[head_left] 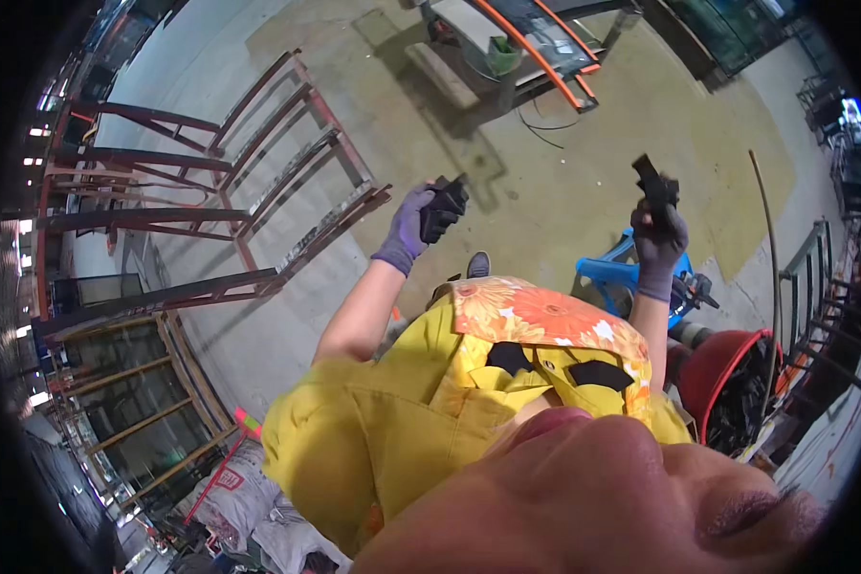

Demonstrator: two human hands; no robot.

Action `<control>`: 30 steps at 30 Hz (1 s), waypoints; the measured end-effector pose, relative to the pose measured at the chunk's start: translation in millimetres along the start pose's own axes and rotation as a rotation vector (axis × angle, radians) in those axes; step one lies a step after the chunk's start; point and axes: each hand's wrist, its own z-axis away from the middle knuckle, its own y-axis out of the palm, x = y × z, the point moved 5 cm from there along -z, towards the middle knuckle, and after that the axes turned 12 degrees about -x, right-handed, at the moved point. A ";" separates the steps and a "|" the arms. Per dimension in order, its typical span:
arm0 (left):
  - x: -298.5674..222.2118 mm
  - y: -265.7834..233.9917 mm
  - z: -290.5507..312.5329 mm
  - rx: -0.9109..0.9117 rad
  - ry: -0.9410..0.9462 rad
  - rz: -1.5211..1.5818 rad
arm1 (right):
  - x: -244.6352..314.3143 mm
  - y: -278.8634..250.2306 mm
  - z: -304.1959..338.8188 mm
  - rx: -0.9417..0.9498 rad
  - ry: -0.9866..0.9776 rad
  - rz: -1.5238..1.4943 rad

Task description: Applying sealant and installing hardware on a large glass panel at a manufacturing station.

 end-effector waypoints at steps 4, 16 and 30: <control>-113.9 -27.0 56.1 0.228 -0.031 0.381 | -111.3 21.7 -75.8 -0.044 0.114 -0.146; -256.2 -9.5 -67.6 0.013 0.259 -0.009 | -172.3 15.3 -302.5 0.184 0.166 -0.092; -410.5 25.7 -183.4 -0.363 0.394 -0.293 | -274.8 107.1 -561.8 -0.002 0.378 0.045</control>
